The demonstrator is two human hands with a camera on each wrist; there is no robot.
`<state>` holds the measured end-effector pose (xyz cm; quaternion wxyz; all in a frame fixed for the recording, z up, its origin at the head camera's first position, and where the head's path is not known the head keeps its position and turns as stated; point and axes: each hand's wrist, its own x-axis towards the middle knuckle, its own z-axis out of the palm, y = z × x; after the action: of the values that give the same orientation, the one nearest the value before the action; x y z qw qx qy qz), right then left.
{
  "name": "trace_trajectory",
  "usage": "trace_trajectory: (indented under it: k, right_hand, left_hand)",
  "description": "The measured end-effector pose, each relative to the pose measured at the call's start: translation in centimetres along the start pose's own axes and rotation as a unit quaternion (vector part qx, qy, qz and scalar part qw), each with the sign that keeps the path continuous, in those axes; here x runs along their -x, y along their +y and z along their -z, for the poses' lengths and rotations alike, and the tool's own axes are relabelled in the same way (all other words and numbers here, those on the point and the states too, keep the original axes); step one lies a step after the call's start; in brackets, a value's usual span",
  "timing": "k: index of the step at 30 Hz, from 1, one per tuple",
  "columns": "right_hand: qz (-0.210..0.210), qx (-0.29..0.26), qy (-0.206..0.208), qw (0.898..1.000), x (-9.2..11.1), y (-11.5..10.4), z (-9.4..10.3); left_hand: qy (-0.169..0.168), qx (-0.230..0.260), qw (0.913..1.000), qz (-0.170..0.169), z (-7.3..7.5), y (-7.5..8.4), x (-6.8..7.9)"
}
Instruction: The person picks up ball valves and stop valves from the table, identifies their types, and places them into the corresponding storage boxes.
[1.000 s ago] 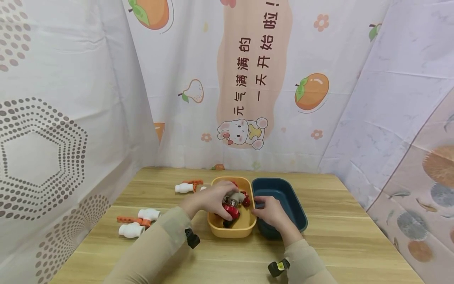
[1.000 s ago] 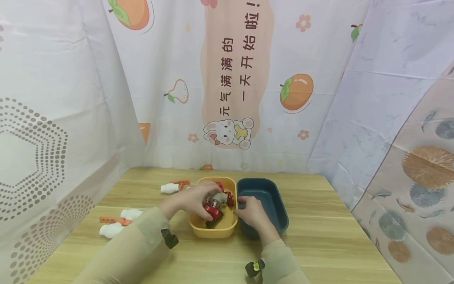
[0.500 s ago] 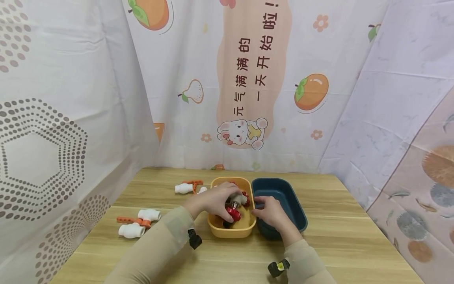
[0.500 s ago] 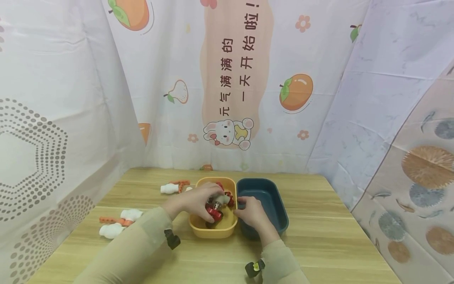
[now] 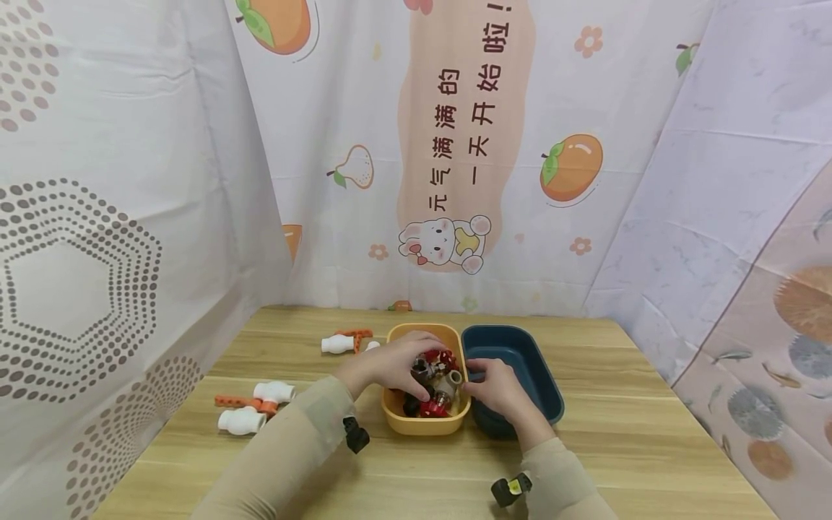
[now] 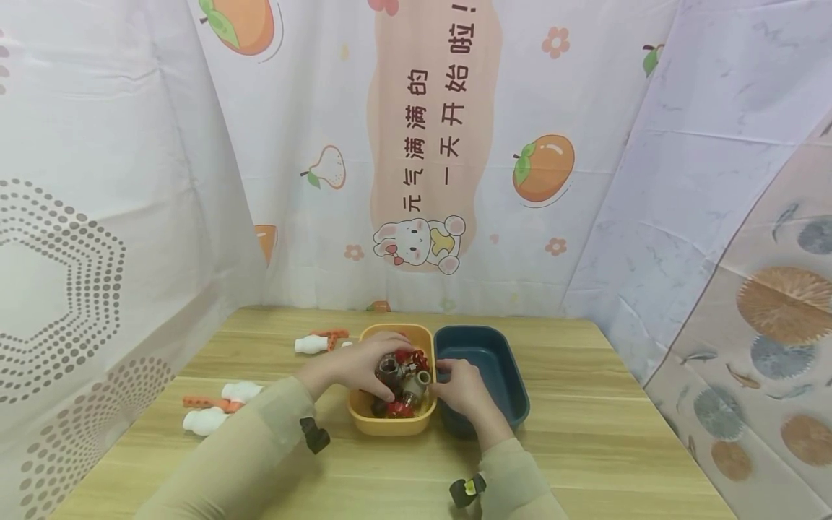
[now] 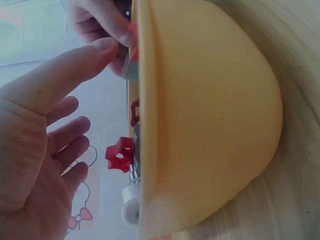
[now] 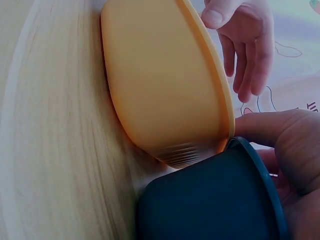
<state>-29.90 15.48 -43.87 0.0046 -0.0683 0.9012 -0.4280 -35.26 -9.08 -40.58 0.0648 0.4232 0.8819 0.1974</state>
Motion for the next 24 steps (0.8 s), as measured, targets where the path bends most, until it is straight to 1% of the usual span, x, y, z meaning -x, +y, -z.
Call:
trace_trajectory:
  k: [5,11,15,21,24]
  right_hand:
    - [0.004,0.001,0.000,1.000,-0.1,0.0,0.0]
    - [0.003,0.004,-0.005,1.000,0.0,0.1,-0.1]
    - [0.001,0.006,-0.006,1.000,0.1,0.1,-0.1]
    - [0.003,0.004,-0.006,1.000,0.0,0.0,0.0]
    - [0.007,0.004,-0.004,1.000,0.0,0.0,0.2]
  left_hand:
    - [0.004,0.009,0.9999,0.008,0.4,0.0,0.3]
    - [0.007,0.004,1.0000,-0.002,0.5,0.1,0.5]
    - [0.010,0.006,0.9999,-0.002,0.5,0.0,0.5]
    - [0.031,0.008,0.9995,-0.002,0.7,0.2,0.9]
    - [0.043,0.011,0.9990,0.010,1.2,0.6,1.2]
